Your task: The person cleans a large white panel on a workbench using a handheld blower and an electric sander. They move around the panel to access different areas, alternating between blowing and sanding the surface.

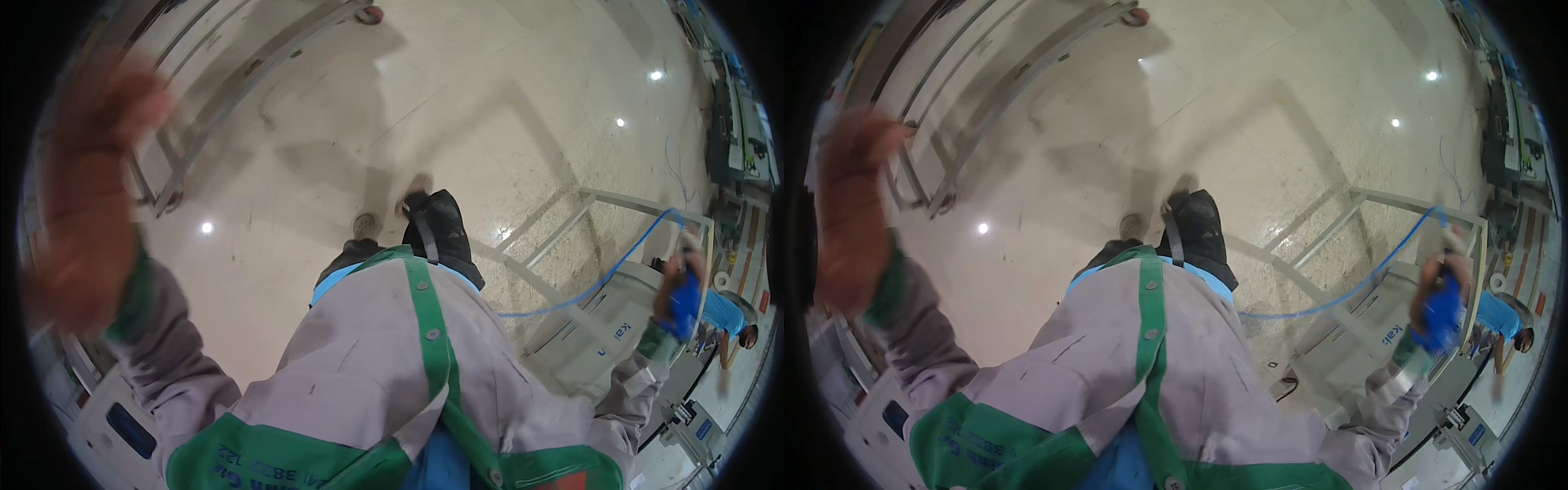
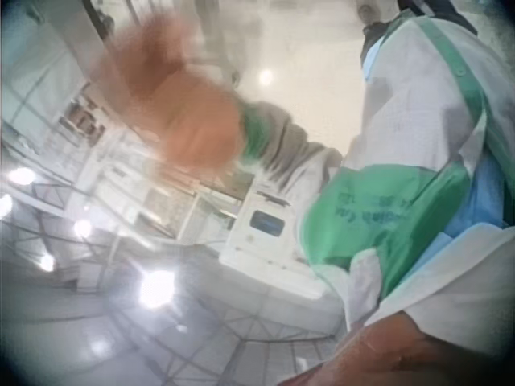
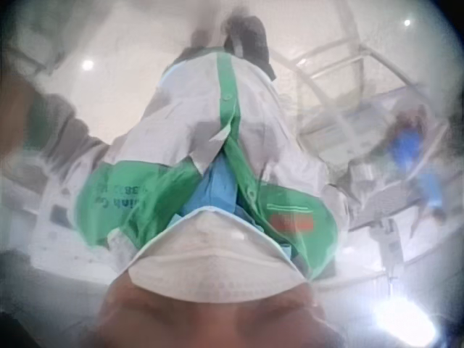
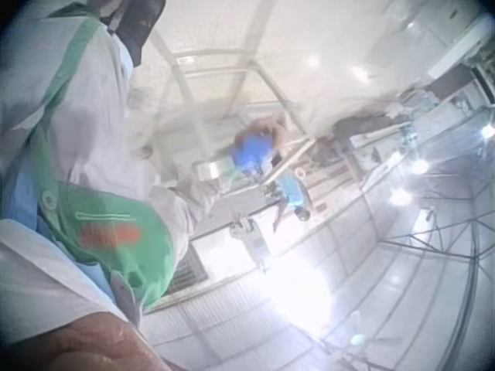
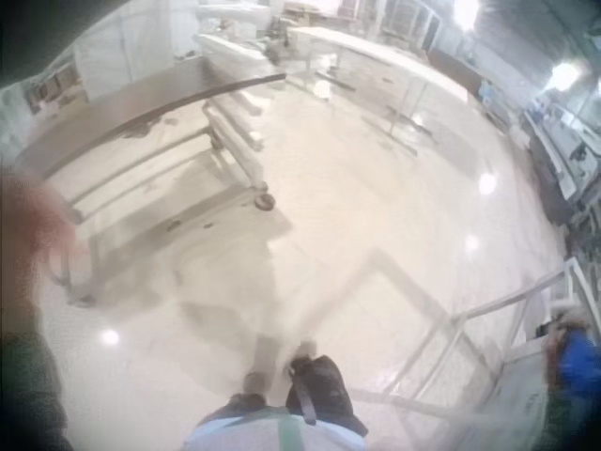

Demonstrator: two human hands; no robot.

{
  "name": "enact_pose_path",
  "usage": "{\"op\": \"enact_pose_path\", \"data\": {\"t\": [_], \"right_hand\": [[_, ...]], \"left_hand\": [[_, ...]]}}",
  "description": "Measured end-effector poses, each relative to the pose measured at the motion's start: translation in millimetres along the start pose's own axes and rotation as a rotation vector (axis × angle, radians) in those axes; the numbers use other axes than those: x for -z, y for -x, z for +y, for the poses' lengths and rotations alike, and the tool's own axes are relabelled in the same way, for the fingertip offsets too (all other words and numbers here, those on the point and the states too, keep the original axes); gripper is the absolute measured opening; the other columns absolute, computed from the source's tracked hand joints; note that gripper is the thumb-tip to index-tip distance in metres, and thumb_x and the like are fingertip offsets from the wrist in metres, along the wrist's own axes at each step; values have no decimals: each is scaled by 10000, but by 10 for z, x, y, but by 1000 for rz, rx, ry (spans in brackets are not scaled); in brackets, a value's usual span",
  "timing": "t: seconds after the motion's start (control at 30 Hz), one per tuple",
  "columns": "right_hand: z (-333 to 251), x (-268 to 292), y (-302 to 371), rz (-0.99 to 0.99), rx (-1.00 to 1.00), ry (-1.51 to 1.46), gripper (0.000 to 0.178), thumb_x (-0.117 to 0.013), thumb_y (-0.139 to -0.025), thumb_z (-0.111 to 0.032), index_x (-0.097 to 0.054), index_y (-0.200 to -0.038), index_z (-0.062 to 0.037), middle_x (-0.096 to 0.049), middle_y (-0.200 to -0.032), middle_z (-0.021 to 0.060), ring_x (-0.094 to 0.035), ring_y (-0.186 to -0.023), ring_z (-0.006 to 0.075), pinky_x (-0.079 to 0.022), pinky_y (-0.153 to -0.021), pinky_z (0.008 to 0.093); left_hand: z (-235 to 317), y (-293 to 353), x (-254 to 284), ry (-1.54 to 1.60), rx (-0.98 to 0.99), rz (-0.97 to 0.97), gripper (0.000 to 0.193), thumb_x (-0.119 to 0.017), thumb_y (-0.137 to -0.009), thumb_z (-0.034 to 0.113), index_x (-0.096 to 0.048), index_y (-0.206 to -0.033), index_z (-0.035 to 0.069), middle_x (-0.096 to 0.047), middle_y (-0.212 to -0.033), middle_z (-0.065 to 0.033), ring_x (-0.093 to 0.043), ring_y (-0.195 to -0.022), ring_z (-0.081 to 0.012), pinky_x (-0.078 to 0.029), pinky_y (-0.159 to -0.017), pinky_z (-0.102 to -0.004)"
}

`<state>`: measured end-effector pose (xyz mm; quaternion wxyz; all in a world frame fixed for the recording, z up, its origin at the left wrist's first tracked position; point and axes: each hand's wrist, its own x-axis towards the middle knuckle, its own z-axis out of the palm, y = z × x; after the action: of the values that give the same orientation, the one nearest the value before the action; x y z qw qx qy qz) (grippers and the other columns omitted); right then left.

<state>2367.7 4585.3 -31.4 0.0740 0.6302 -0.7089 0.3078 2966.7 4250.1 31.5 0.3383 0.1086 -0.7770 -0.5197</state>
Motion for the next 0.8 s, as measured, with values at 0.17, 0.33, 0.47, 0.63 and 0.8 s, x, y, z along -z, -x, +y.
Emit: {"op": "enact_pose_path", "data": {"t": [0.17, 0.33, 0.47, 0.63, 0.8], "right_hand": [[1545, -1256, -467, -184, -694, -340, 270, -674, -859, -25, -612, -1120, -55, -645, -1091, 134, -642, -987, 241, -527, -854, 378], [2547, -2217, -1787, -828, -204, 383, 299, -760, -766, -131, -579, -1004, -118, -637, -965, 110, -623, -894, 356, -481, -816, 455], [3295, -2473, -2716, -1039, -123, 102, 261, -744, -794, -136, -558, -978, -129, -644, -950, 106, -628, -899, 366, -471, -783, 473], [4414, -2737, -3572, -1169, -556, 80, 226, -709, -836, -139, -586, -1025, -120, -668, -951, 158, -645, -948, 404, -496, -832, 490], [5351, -2590, -4430, -991, -713, 158, 257, -730, -758, -94, -633, -996, -77, -672, -875, 201, -665, -854, 412, -519, -751, 468]], "left_hand": [[-1980, -1004, -690, 111, 758, -89, 662, -629, -924, 292, -435, -1481, -8, -501, -1478, -163, -471, -1371, -276, -315, -1170, -428], [-2769, -2622, -1557, 94, 582, -599, 658, -648, -946, 365, -455, -1480, 34, -408, -1541, -194, -316, -1477, -275, -251, -1194, -412], [-3292, -3587, -1587, 359, 852, -497, 742, -629, -940, 458, -434, -1484, -7, -450, -1515, -184, -375, -1444, -296, -235, -1202, -421], [-4162, -4782, -1241, 694, 1093, 63, 695, -602, -975, 409, -416, -1488, -21, -495, -1476, -149, -456, -1377, -247, -288, -1174, -373], [-5225, -6830, -1394, 561, 769, -429, 706, -491, -1013, 494, -402, -1506, -3, -470, -1493, -170, -407, -1413, -278, -267, -1183, -359]]}}
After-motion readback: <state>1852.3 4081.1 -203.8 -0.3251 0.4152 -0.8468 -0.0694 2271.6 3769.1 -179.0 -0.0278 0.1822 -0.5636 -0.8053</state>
